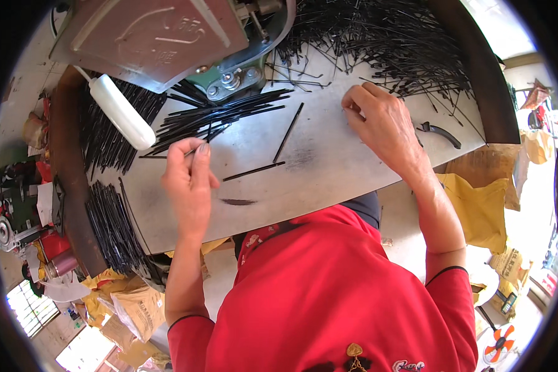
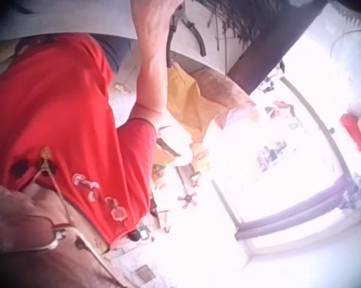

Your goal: The person repeatedly picks up thin black metal rods and inserts them into a manual bending machine. They operate the machine's lever to bend the rods into a U-shape and then remove the finished pieces, placing them on the workbench.

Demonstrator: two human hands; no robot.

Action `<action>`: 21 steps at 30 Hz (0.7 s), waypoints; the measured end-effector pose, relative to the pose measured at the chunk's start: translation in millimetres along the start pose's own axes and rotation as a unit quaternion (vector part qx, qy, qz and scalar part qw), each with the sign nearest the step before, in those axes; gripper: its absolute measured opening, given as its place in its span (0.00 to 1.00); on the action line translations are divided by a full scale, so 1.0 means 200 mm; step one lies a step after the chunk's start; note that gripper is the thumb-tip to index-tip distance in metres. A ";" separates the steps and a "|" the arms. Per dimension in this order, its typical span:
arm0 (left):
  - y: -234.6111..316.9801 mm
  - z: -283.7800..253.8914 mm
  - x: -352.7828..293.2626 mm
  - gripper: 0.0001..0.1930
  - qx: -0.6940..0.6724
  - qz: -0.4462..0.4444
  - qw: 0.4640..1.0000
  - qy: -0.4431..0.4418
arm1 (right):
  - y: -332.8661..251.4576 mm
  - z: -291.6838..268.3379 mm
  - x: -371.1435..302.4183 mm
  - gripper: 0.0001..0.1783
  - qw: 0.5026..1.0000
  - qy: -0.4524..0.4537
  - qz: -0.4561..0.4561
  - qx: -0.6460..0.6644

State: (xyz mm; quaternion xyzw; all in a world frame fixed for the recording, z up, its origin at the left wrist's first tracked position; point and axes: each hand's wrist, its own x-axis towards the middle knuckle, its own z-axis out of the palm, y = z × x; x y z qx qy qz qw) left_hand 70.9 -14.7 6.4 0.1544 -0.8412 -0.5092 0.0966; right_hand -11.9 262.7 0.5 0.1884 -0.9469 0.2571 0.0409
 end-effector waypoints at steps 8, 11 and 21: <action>-0.06 -0.06 0.02 0.06 0.118 0.142 0.982 -0.025 | -0.08 0.06 0.25 0.04 0.999 0.008 -0.050 0.010; -0.06 -0.02 0.02 0.04 -0.041 0.076 0.996 -0.015 | -0.08 0.10 0.33 0.05 0.998 0.027 -0.052 -0.005; 0.01 0.03 0.06 0.13 -0.180 -0.007 0.983 -0.044 | -0.02 0.14 0.31 0.03 0.996 0.049 -0.064 -0.047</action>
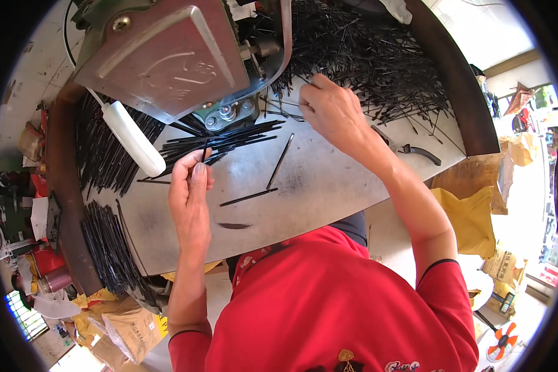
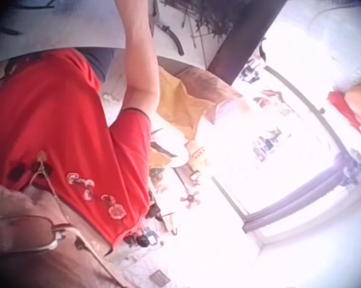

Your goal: The person repeatedly picks up thin black metal rods and inserts them into a manual bending machine. They operate the machine's lever to bend the rods into a U-shape and then remove the finished pieces, placing them on the workbench.

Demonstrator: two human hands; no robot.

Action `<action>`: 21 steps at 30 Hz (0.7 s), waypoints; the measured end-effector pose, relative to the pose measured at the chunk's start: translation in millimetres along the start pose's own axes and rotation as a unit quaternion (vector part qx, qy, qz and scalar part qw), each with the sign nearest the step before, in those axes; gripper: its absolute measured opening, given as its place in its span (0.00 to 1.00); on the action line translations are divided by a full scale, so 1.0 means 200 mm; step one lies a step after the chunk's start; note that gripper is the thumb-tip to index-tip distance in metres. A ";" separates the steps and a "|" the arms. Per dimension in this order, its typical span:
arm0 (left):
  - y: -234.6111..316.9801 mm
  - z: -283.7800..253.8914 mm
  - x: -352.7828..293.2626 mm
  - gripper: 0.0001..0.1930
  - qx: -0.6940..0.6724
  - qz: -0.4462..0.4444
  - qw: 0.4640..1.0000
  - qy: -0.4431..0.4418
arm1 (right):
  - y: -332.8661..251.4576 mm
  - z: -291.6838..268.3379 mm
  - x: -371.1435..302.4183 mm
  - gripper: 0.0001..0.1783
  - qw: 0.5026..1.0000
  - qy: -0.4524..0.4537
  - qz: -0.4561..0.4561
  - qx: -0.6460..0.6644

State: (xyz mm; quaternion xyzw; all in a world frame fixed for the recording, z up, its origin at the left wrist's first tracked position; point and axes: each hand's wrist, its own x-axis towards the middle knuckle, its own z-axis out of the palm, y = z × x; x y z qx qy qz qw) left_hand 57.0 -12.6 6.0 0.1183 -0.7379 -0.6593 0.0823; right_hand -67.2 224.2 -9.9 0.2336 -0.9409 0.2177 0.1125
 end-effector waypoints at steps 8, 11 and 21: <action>0.05 0.05 0.18 0.15 -0.134 -0.085 0.987 -0.011 | -0.15 -0.04 -0.12 0.03 0.975 0.024 0.059 0.213; 0.03 0.10 0.24 0.15 -0.193 -0.111 0.975 -0.007 | -0.31 0.01 -0.11 0.05 0.970 0.022 0.010 0.241; 0.01 0.11 0.26 0.16 -0.274 -0.141 0.951 -0.028 | -0.45 0.09 -0.03 0.06 0.998 0.053 -0.008 0.044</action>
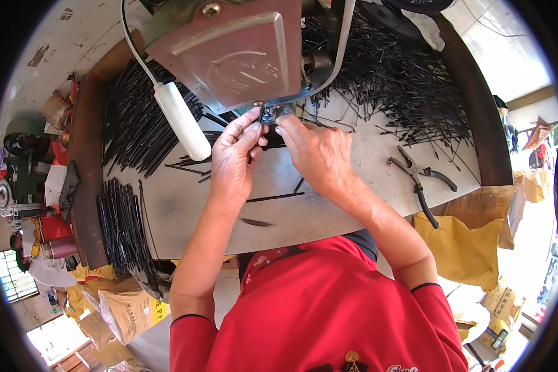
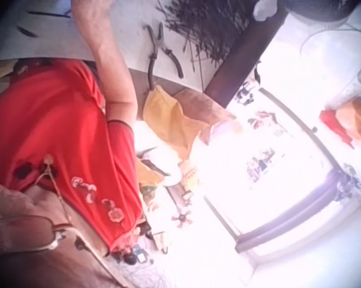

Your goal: The person repeatedly picks up thin black metal rods and inserts them into a manual bending machine. They operate the machine's lever to bend the rods into a U-shape and then remove the finished pieces, placing them on the workbench.

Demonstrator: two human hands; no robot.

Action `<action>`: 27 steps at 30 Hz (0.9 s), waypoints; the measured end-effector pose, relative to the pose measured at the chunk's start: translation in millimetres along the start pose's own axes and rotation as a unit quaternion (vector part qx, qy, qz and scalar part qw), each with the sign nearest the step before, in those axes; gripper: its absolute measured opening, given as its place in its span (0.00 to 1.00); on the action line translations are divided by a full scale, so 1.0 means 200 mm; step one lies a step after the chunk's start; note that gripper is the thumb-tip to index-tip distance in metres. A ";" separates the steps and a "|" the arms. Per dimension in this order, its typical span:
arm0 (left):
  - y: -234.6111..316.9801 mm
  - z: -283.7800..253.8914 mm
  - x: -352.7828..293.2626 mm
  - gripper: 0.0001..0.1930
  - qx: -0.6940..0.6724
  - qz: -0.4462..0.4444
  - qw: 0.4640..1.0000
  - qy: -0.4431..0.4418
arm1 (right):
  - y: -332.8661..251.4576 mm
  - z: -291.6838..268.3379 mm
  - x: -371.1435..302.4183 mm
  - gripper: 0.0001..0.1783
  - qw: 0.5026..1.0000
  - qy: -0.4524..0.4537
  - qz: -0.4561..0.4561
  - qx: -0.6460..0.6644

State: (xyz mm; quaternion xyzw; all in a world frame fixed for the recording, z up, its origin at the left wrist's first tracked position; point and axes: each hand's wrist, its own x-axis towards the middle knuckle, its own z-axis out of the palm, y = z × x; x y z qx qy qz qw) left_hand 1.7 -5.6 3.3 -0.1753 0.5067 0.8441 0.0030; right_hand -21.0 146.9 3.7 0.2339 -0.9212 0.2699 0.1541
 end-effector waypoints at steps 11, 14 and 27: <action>0.01 -0.02 0.01 0.16 -0.010 -0.010 0.999 -0.035 | 0.00 0.03 0.01 0.07 0.999 0.023 -0.013 -0.021; 0.01 -0.02 0.00 0.15 -0.008 -0.005 1.000 -0.025 | 0.01 0.03 0.01 0.07 0.999 0.026 -0.013 -0.021; 0.00 -0.01 -0.01 0.16 -0.001 0.010 1.000 -0.016 | 0.01 0.03 0.00 0.08 1.000 0.016 -0.001 -0.022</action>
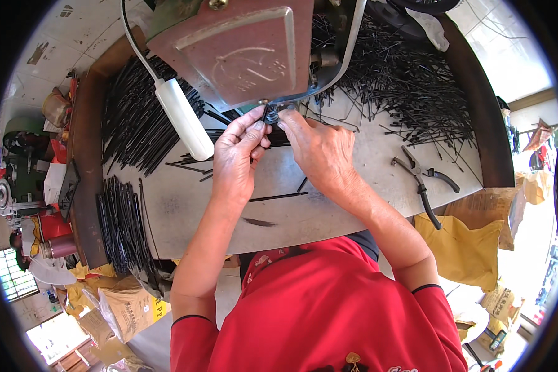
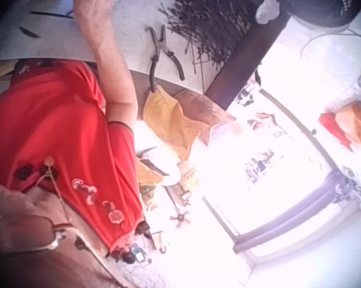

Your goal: The person repeatedly picks up thin black metal rods and inserts them into a manual bending machine. They operate the machine's lever to bend the rods into a U-shape and then remove the finished pieces, placing them on the workbench.

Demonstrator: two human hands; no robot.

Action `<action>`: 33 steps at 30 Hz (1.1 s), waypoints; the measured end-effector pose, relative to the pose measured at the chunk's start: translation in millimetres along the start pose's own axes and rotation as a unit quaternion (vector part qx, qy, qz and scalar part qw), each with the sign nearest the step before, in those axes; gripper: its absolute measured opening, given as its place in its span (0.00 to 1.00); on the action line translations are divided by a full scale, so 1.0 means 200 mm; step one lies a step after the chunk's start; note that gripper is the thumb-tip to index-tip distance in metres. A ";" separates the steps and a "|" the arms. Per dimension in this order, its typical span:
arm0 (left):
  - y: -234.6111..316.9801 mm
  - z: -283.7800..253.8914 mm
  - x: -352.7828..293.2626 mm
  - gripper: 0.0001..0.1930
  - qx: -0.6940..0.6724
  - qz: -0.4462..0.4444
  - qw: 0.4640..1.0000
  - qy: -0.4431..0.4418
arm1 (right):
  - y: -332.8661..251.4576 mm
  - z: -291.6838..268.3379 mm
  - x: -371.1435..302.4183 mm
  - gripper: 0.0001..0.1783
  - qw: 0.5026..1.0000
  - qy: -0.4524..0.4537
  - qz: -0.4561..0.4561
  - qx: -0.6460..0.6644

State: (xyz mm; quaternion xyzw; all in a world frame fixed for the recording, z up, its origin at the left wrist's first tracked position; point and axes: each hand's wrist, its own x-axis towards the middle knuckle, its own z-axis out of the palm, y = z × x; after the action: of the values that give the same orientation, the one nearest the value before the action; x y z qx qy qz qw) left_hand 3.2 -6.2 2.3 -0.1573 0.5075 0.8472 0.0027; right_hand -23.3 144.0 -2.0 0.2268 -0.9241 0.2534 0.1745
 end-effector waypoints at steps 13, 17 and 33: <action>-0.01 0.00 -0.01 0.16 -0.017 0.009 1.000 -0.012 | 0.00 0.00 0.00 0.09 1.000 -0.003 0.003 0.001; -0.01 0.01 -0.01 0.17 -0.025 -0.002 1.000 0.003 | 0.00 0.02 0.00 0.08 1.000 0.007 0.003 0.005; -0.04 0.03 -0.02 0.16 -0.037 -0.013 0.999 0.037 | 0.00 0.07 -0.01 0.06 0.993 0.055 0.017 0.099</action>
State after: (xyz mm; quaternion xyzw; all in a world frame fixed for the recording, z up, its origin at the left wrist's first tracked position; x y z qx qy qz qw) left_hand 7.0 2.4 -1.0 -0.1951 0.4737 0.8587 -0.0106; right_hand -25.5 137.0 -15.0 0.2132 -0.8871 0.3588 0.1973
